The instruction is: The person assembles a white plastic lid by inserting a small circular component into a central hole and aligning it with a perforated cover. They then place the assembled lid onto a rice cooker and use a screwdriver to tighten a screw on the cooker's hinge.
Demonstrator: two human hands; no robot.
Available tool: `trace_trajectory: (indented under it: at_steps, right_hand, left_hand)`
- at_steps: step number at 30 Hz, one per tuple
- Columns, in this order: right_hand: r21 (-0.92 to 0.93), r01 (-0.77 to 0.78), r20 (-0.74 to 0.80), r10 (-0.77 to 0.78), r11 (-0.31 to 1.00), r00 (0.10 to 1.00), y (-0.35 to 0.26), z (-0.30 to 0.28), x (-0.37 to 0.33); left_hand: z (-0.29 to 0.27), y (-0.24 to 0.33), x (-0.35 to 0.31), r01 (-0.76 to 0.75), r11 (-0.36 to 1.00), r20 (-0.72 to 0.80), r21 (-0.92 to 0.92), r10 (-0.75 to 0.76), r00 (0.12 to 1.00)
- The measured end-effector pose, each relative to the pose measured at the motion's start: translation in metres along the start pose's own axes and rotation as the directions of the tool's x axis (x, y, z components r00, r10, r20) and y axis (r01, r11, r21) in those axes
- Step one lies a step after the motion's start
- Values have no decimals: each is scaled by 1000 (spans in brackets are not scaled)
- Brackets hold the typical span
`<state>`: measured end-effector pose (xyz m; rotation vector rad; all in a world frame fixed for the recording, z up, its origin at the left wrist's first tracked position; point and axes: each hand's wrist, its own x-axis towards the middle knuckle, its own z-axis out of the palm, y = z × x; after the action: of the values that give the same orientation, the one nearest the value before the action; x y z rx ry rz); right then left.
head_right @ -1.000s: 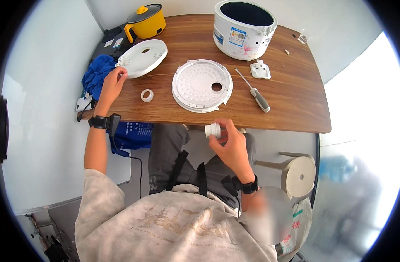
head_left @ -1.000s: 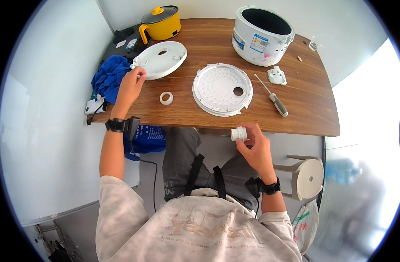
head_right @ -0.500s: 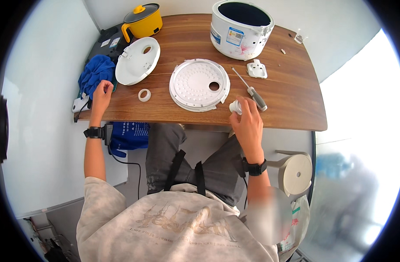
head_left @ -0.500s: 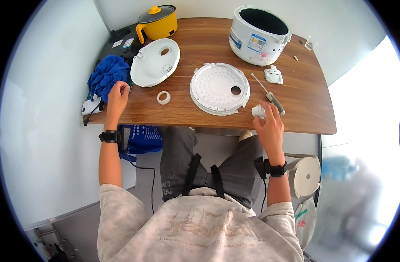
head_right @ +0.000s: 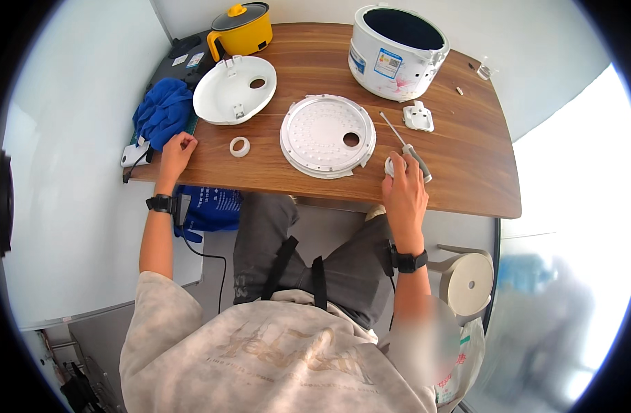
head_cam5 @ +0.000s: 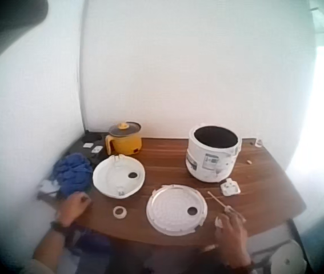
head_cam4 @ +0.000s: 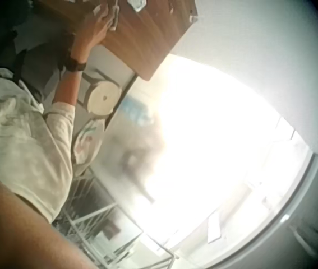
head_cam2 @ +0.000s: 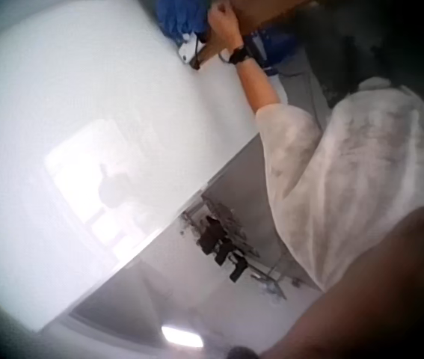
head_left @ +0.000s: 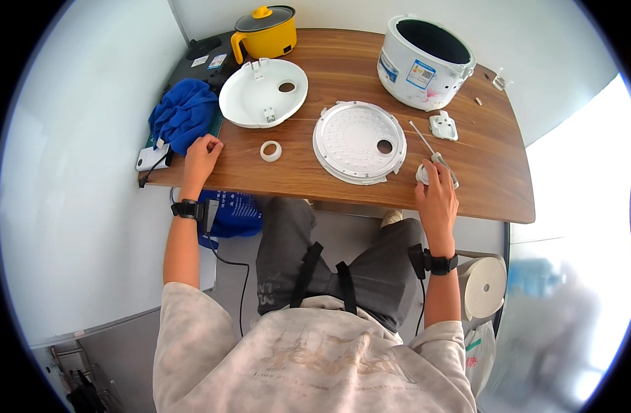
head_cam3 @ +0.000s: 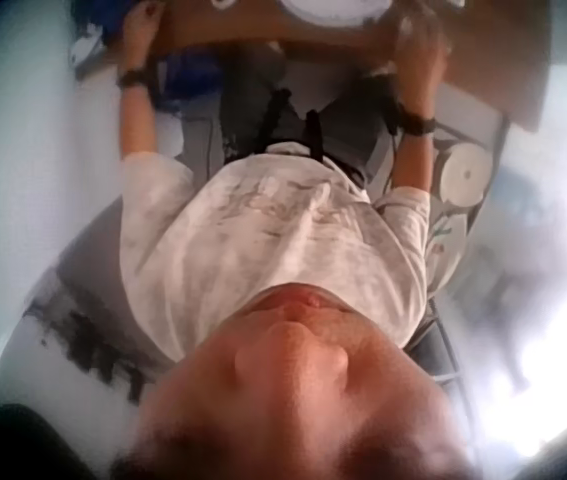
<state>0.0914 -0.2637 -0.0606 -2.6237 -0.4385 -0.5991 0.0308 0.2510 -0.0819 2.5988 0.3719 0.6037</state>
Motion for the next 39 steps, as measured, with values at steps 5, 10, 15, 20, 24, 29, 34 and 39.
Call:
trace_trajectory:
  at_steps: [5, 10, 15, 20, 24, 29, 34, 39]
  right_hand:
    - [4, -9, 5, 9, 1000, 1000, -1, 2, -1]
    - [51, -33, 16, 33, 998, 999, 1, 1, -3]
    - [28, 4, -63, -3, 1000, 998, -5, -2, -7]
    - [98, 94, -113, -83, 991, 990, -21, -6, -11]
    - [254, 233, 4, -242, 939, 970, -48, 0, -11]
    - [273, 298, 62, -326, 915, 943, -62, 10, -9]
    - [181, 343, 84, -362, 922, 928, -61, 20, -7]
    - [186, 315, 121, -340, 931, 932, -61, 23, -10]
  left_hand:
    - [0, -6, -1, -3, 1000, -8, -10, 3, 1000]
    - [0, -5, -1, -4, 1000, -22, 10, 4, 1000]
    - [-2, -6, -2, 0, 996, -38, -91, -4, 999]
    - [-13, 38, 3, -134, 991, -33, -19, 133, 991]
    - [-12, 67, 7, -251, 965, -72, 71, 256, 964]
    - [3, 45, 27, 44, 996, -50, -76, -48, 998]
    - [10, 49, 43, 377, 830, 140, -411, -351, 926]
    - [10, 47, 47, 483, 601, 252, -637, -430, 867]
